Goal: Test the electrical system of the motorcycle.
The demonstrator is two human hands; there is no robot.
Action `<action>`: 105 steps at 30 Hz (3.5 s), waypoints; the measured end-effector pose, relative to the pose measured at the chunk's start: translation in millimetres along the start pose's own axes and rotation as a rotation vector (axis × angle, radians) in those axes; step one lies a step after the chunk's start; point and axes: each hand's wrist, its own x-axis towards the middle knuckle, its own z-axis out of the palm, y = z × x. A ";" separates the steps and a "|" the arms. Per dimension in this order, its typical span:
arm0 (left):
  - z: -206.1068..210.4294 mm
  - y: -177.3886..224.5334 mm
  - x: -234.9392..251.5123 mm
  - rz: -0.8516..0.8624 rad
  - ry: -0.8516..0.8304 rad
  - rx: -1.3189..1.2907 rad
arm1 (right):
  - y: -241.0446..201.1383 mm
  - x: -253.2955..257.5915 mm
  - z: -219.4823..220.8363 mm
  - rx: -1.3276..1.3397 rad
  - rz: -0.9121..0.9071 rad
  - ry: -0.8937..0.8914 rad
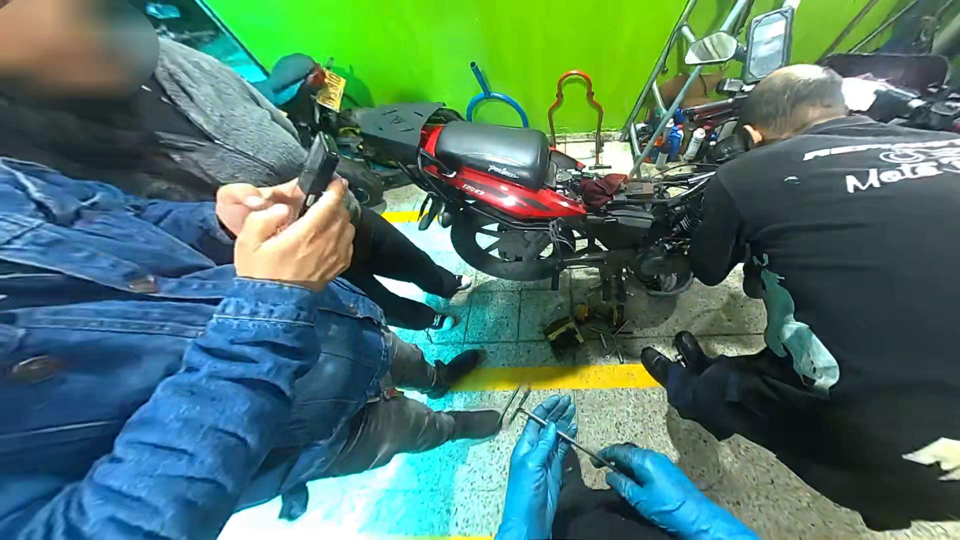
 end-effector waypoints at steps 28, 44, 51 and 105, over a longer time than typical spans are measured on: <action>9.3 -0.9 15.2 0.183 0.065 -0.211 | 10.0 -21.6 -17.2 0.276 -0.107 0.195; 13.7 -3.7 9.3 0.101 -0.065 -0.104 | 13.6 -27.0 -16.4 0.267 -0.014 0.227; 10.7 -9.2 13.4 0.183 -0.018 -0.148 | 11.2 -30.7 -13.3 0.235 -0.081 0.143; 12.8 -3.8 20.3 0.064 -0.093 -0.135 | 10.5 -23.8 -22.0 0.154 -0.043 0.169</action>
